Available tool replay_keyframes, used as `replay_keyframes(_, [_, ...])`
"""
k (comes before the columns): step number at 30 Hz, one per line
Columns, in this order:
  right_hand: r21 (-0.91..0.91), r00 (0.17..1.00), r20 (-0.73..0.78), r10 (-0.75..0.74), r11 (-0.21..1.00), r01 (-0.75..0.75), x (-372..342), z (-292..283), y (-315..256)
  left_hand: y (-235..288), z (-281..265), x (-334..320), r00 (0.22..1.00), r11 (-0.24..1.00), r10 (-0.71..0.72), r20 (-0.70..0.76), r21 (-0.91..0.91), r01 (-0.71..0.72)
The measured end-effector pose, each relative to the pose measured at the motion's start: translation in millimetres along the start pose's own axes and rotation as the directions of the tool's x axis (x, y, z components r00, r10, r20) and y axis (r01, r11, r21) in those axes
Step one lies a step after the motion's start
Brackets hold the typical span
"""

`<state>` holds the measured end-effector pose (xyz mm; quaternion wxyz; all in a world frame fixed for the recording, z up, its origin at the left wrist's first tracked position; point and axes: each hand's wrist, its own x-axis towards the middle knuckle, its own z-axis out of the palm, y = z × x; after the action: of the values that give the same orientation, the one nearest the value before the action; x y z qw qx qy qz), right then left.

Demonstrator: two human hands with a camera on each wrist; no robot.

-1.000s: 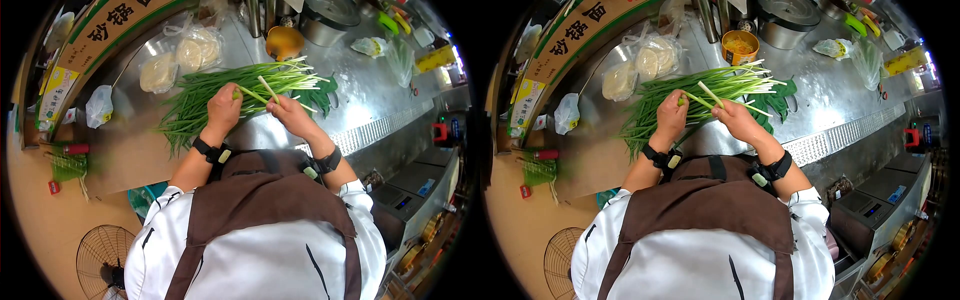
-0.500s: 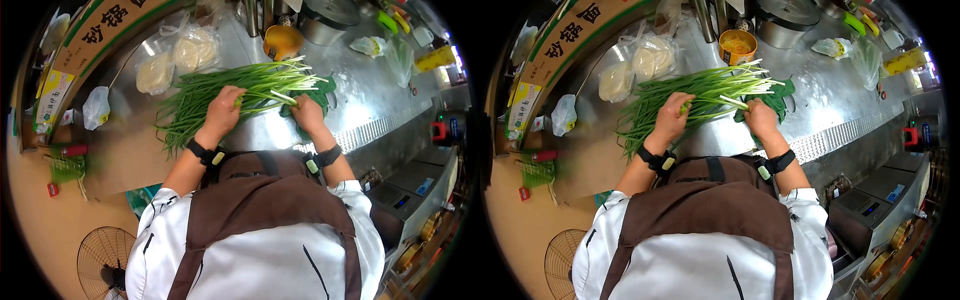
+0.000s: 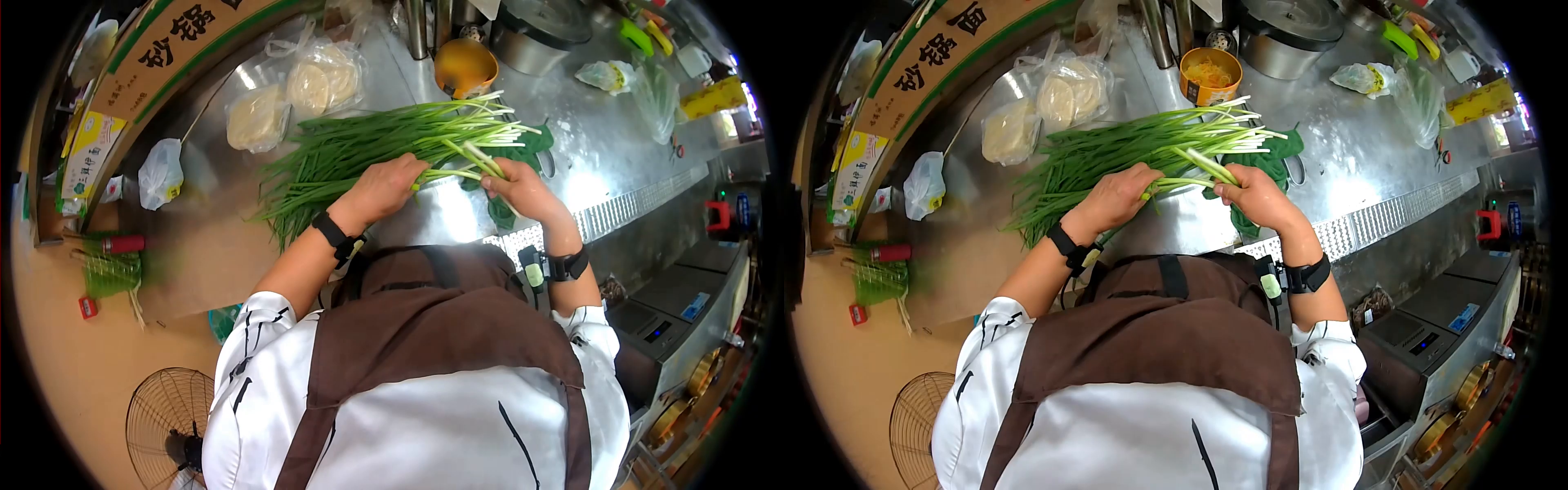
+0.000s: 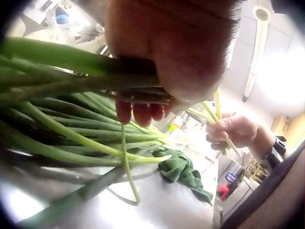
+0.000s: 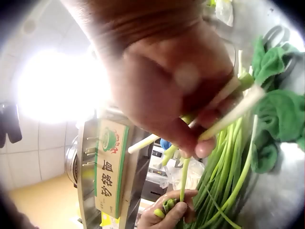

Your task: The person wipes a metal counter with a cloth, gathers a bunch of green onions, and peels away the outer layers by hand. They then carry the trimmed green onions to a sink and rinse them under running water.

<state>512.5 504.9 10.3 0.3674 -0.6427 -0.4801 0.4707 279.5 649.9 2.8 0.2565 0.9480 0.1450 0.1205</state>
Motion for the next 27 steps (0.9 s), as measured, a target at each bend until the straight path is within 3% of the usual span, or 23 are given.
replay_keyframes(2, [-0.033,1.000,0.013,-0.005,0.999,0.005,-1,4,0,3,-1,-1,1.000,1.000,-0.012,0.001,0.028,0.012])
replay_keyframes(4, [-0.337,0.992,-0.063,-0.111,0.938,0.084,-1,12,-5,3,-1,-2,1.000,0.998,-0.022,0.000,0.056,0.022])
replay_keyframes(5, [-0.336,0.992,-0.061,-0.110,0.938,0.084,0,16,-7,1,0,-3,0.999,0.998,-0.013,-0.037,0.053,0.015])
replay_keyframes(7, [-0.140,1.000,-0.008,0.017,0.990,-0.018,1,22,-10,-5,4,-4,0.997,0.999,-0.007,-0.074,0.050,0.011])
replay_keyframes(9, [-0.039,0.999,0.015,0.033,0.999,-0.032,0,29,-9,-16,11,-3,0.923,0.985,-0.111,-0.368,0.082,0.151])
replay_keyframes(10, [0.064,0.998,0.038,0.047,0.997,-0.049,-2,33,-7,-19,-2,0,0.820,0.910,-0.414,-0.395,-0.151,0.386])
replay_keyframes(11, [0.067,0.998,0.036,0.049,0.996,-0.051,-5,34,-1,-28,-19,1,0.649,0.733,-0.678,-0.346,-0.375,0.567])
replay_keyframes(12, [0.246,0.990,0.019,0.138,0.959,-0.139,-8,32,5,-40,-28,-1,0.666,0.813,-0.581,-0.468,-0.291,0.505])
replay_keyframes(13, [0.411,0.973,0.024,0.229,0.885,-0.218,-10,28,9,-42,-24,-3,0.663,0.811,-0.583,-0.470,-0.295,0.505])
replay_keyframes(15, [0.433,0.966,-0.027,0.257,0.874,-0.221,-8,25,12,-32,-15,-13,0.910,0.979,-0.202,-0.361,-0.041,0.201])
replay_keyframes(17, [0.126,0.962,-0.273,-0.012,0.991,0.048,3,28,17,-12,3,-18,0.996,0.997,-0.062,-0.069,0.034,0.065])
replay_keyframes(19, [0.027,0.953,-0.301,-0.026,0.999,0.035,14,32,27,-8,26,-17,0.994,0.998,0.007,0.108,0.064,-0.014])
replay_keyframes(21, [-0.396,0.898,-0.281,-0.337,0.894,0.212,22,41,30,-11,44,-17,0.992,0.990,0.039,0.123,0.129,-0.055])
replay_keyframes(23, [-0.419,0.915,-0.266,-0.303,0.891,0.173,28,48,35,-17,53,-20,0.990,0.986,0.040,0.135,0.154,-0.061])
replay_keyframes(25, [-0.576,0.930,-0.245,-0.273,0.813,0.086,33,51,37,-17,50,-23,0.989,0.981,0.032,0.143,0.187,-0.059])
replay_keyframes(27, [-0.639,0.924,-0.212,-0.318,0.761,0.115,37,51,41,-16,43,-25,0.998,0.994,0.061,-0.029,0.093,-0.058])
